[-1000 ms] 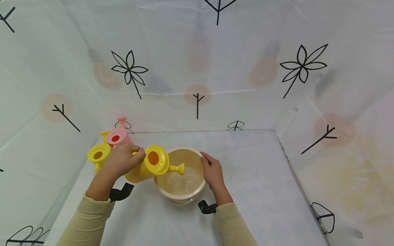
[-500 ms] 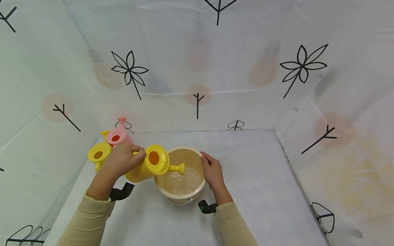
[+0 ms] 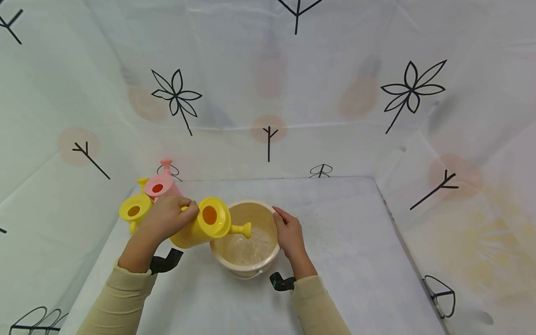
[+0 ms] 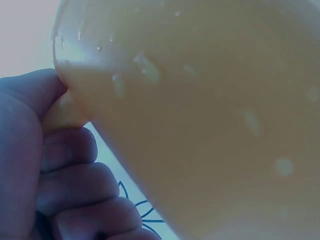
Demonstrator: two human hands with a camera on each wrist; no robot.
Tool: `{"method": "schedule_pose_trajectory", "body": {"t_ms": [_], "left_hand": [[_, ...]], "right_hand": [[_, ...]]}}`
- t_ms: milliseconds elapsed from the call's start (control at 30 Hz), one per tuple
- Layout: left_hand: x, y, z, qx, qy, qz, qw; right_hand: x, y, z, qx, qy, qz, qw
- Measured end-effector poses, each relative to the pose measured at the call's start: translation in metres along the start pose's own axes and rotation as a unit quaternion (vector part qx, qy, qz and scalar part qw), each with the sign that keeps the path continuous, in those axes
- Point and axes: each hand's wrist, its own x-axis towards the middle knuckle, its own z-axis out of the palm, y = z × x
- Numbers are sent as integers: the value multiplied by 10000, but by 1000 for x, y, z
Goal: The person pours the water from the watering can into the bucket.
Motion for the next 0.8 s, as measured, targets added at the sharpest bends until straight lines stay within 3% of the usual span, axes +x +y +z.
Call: {"method": "schedule_pose_trajectory", "body": {"t_ms": [800], "left_hand": [[4,-1,2,83,-53,0,10000]], "right_hand": [[1,1,0,69,-58,-91,9999]]}}
